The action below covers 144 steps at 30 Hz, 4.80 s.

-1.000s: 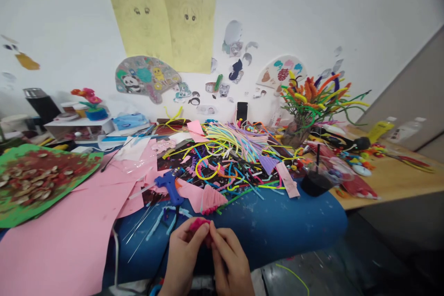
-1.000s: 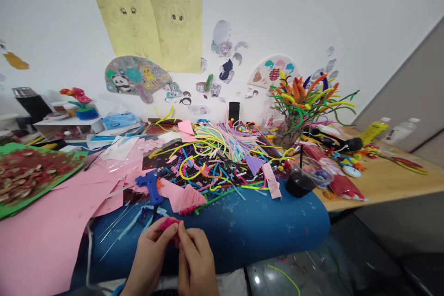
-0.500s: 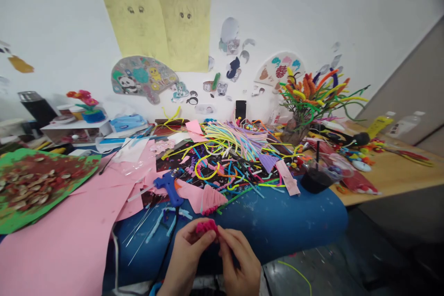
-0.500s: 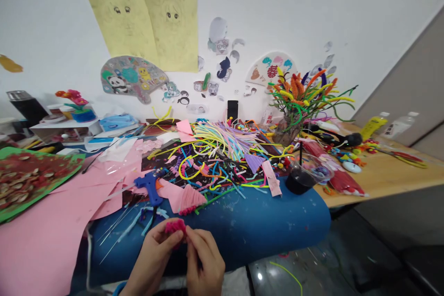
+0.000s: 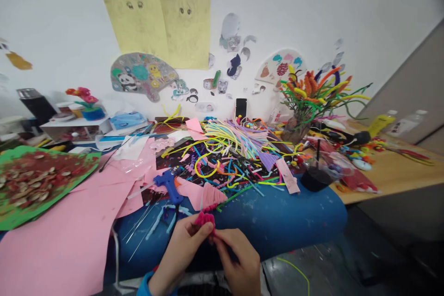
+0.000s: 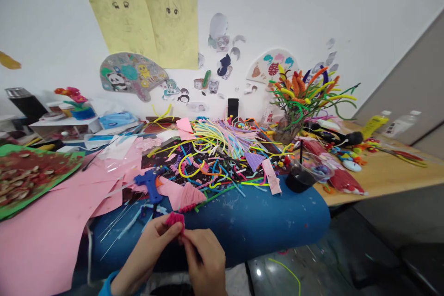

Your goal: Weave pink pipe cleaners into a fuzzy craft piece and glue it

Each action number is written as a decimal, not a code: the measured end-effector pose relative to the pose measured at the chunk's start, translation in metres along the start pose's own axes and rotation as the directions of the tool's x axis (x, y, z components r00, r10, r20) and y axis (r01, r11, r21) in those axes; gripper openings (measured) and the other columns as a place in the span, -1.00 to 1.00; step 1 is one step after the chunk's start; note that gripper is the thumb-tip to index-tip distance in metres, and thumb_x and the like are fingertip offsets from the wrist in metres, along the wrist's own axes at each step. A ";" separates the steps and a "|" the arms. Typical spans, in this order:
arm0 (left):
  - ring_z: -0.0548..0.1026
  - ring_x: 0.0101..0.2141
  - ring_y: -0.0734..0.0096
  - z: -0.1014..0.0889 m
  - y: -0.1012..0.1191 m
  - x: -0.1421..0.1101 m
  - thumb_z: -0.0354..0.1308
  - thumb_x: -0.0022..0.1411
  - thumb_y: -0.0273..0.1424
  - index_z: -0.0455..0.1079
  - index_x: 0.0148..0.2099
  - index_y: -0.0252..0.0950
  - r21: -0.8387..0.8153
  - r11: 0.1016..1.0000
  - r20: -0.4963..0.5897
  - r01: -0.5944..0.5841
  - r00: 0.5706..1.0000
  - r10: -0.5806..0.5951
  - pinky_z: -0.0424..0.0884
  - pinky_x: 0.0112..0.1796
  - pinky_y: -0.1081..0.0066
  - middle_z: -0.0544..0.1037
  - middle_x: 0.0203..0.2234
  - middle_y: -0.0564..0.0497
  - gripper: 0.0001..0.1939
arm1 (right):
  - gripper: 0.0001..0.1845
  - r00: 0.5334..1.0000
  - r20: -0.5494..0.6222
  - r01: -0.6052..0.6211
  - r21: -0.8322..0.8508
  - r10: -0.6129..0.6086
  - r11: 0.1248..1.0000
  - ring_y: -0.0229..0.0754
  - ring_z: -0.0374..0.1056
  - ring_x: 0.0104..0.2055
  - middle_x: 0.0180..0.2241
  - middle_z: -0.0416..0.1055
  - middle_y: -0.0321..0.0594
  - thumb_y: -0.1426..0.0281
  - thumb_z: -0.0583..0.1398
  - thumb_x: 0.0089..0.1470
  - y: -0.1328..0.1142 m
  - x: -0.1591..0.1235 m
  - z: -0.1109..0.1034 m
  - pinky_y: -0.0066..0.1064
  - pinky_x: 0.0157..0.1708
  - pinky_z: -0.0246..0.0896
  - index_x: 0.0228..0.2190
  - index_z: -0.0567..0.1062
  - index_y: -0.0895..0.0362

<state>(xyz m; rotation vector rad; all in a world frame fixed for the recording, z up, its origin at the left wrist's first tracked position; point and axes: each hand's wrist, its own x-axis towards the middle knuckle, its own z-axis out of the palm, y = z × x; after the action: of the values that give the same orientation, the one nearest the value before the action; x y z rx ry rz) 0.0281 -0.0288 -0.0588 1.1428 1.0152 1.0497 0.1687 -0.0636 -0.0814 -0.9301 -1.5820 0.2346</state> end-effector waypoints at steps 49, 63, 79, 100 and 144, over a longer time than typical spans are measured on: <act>0.37 -0.57 0.51 -0.037 0.029 0.015 0.20 -0.10 -0.51 0.43 -0.55 -0.29 0.371 0.919 0.481 0.135 0.819 -0.315 0.22 -0.48 0.51 0.49 -0.64 0.16 -0.96 | -0.81 0.854 0.489 0.188 0.027 -0.177 0.982 -0.22 0.34 -0.37 -0.40 0.53 -0.26 0.40 0.10 0.32 0.011 0.026 -0.023 -0.38 -0.36 0.23 -0.30 0.50 0.12; 0.27 -0.53 0.49 -0.004 -0.002 0.007 0.22 -0.10 -0.40 0.38 -0.55 -0.33 -0.124 0.982 0.086 0.144 0.987 -0.134 0.21 -0.41 0.44 0.38 -0.66 0.12 -0.89 | -0.76 0.997 -0.014 0.077 -0.039 -0.077 0.996 -0.20 0.42 -0.39 -0.40 0.54 -0.17 0.62 0.17 0.17 0.002 0.004 0.004 -0.40 -0.39 0.38 -0.17 0.54 0.14; 0.33 -0.52 0.51 0.006 -0.014 -0.003 0.46 -0.13 -0.19 0.47 -0.46 -0.36 -0.346 0.935 -0.224 0.077 0.961 -0.162 0.29 -0.42 0.48 0.45 -0.60 0.09 -0.65 | -0.73 0.997 -0.062 0.034 -0.043 -0.037 0.999 -0.18 0.51 -0.37 -0.34 0.61 -0.16 0.59 0.17 0.18 0.001 -0.003 0.016 -0.37 -0.38 0.47 -0.14 0.58 0.12; 0.27 -0.62 0.53 -0.013 -0.008 0.005 0.32 0.04 -0.05 0.41 -0.40 -0.34 0.016 0.998 -0.008 0.058 0.998 -0.058 0.18 -0.48 0.47 0.34 -0.70 0.16 -0.58 | -0.81 0.956 0.206 0.255 -0.218 -0.210 0.942 -0.16 0.35 -0.41 -0.43 0.52 -0.17 0.60 0.14 0.21 0.005 0.010 0.003 -0.37 -0.40 0.35 -0.26 0.53 0.17; 0.49 -0.71 0.44 -0.003 -0.017 0.003 0.31 -0.01 0.06 0.52 -0.13 -0.35 -0.036 0.999 -0.084 0.013 0.996 -0.016 0.35 -0.61 0.51 0.57 -0.64 0.02 -0.40 | -0.68 0.696 0.152 -0.686 0.429 0.702 0.587 -0.19 0.42 -0.45 -0.51 0.50 -0.22 0.16 0.42 -0.15 0.029 0.003 0.005 -0.43 -0.39 0.36 -0.49 0.56 0.15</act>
<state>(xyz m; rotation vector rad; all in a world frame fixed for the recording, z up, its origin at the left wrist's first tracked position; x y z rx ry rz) 0.0281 -0.0268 -0.0759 1.0681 1.0660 1.1076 0.1769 -0.0410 -0.0985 -1.1232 -0.9678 1.1062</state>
